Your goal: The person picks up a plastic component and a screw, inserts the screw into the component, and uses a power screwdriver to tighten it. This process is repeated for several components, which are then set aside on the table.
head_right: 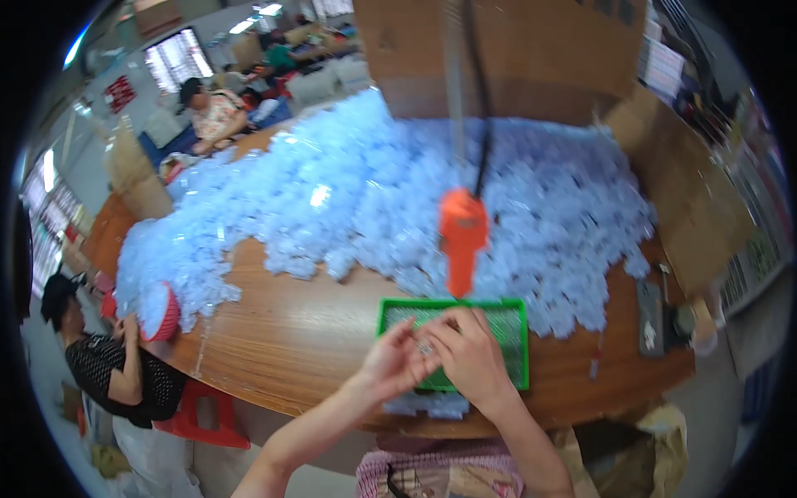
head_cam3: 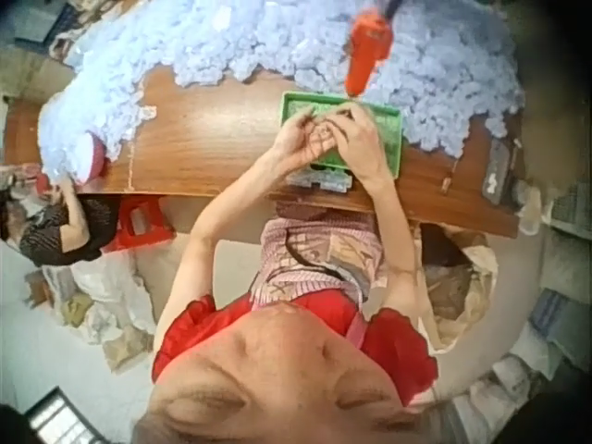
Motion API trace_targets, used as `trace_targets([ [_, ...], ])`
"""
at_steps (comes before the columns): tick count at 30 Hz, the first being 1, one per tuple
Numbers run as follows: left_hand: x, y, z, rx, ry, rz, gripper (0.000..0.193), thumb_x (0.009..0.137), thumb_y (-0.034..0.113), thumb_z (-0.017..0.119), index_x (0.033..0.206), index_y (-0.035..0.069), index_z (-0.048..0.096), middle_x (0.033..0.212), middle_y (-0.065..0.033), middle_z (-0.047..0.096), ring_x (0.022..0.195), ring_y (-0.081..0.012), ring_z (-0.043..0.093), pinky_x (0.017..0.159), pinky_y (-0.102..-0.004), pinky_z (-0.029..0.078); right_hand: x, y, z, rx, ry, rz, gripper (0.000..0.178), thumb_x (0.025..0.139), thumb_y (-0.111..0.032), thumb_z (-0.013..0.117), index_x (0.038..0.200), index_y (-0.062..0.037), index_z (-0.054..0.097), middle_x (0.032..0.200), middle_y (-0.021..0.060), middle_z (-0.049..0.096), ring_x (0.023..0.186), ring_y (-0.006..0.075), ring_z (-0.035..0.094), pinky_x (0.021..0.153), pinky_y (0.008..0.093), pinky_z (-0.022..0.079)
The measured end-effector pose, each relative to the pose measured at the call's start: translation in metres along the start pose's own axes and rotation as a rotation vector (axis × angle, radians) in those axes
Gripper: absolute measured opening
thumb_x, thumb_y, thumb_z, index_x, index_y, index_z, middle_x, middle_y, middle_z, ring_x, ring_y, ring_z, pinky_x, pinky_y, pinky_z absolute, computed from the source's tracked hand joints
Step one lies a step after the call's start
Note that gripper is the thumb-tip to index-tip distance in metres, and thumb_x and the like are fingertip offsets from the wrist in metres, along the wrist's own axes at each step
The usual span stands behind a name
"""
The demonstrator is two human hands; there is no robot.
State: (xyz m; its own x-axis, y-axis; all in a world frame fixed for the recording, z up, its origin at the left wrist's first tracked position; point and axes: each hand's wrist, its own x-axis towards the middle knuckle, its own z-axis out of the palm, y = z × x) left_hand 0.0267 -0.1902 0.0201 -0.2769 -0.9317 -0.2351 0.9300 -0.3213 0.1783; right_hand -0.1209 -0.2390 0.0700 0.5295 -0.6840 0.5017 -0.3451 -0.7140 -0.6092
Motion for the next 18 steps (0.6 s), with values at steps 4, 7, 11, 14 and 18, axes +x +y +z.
trace_targets([
  [4,0.007,-0.003,0.001,0.03,-0.009,-0.04,0.047,0.101,0.032,0.031,0.126,-0.005,0.047,0.124,-0.0141,0.055,0.11,-0.0209,0.056,0.099,-0.0348,0.044,-0.006,-0.003,-0.004,-0.036,0.025,0.007,0.008,0.072,-0.003,0.066,0.08,-0.0044,0.067,0.091,0.0066,0.06,0.085,0.0254,0.056,0.072,0.0352,0.049],
  [7,0.004,0.0,-0.006,-0.025,-0.133,-0.03,0.043,0.1,0.029,0.035,0.125,-0.004,0.047,0.124,-0.0145,0.055,0.109,-0.0206,0.057,0.097,-0.0341,0.046,-0.007,-0.003,-0.003,0.015,0.011,0.021,0.007,0.072,-0.003,0.067,0.078,-0.0018,0.064,0.09,0.0085,0.06,0.086,0.0279,0.055,0.074,0.0366,0.047],
  [11,-0.007,0.001,0.022,0.091,0.387,0.059,0.031,0.097,0.019,0.042,0.117,-0.001,0.052,0.112,-0.0114,0.06,0.098,-0.0199,0.061,0.084,-0.032,0.052,-0.013,0.002,-0.017,0.036,0.12,0.028,0.007,0.074,-0.002,0.065,0.079,-0.0013,0.06,0.088,0.0097,0.061,0.085,0.025,0.056,0.07,0.0325,0.044],
  [14,-0.002,0.013,0.005,0.09,0.265,0.088,0.016,0.095,0.017,0.045,0.096,0.004,0.055,0.077,-0.0018,0.056,0.067,-0.0129,0.055,0.059,-0.025,0.046,-0.021,0.005,-0.024,0.095,0.166,0.192,0.007,0.076,-0.004,0.065,0.079,-0.0034,0.059,0.087,0.0093,0.06,0.084,0.0261,0.054,0.073,0.035,0.043],
  [18,0.0,0.003,0.014,0.102,0.329,0.004,0.018,0.096,0.018,0.043,0.096,0.005,0.055,0.079,-0.0027,0.057,0.07,-0.0138,0.055,0.062,-0.0239,0.047,-0.041,0.008,-0.034,0.08,0.175,0.251,0.008,0.076,-0.006,0.066,0.08,-0.0038,0.059,0.087,0.0083,0.06,0.083,0.0253,0.053,0.07,0.0348,0.043],
])
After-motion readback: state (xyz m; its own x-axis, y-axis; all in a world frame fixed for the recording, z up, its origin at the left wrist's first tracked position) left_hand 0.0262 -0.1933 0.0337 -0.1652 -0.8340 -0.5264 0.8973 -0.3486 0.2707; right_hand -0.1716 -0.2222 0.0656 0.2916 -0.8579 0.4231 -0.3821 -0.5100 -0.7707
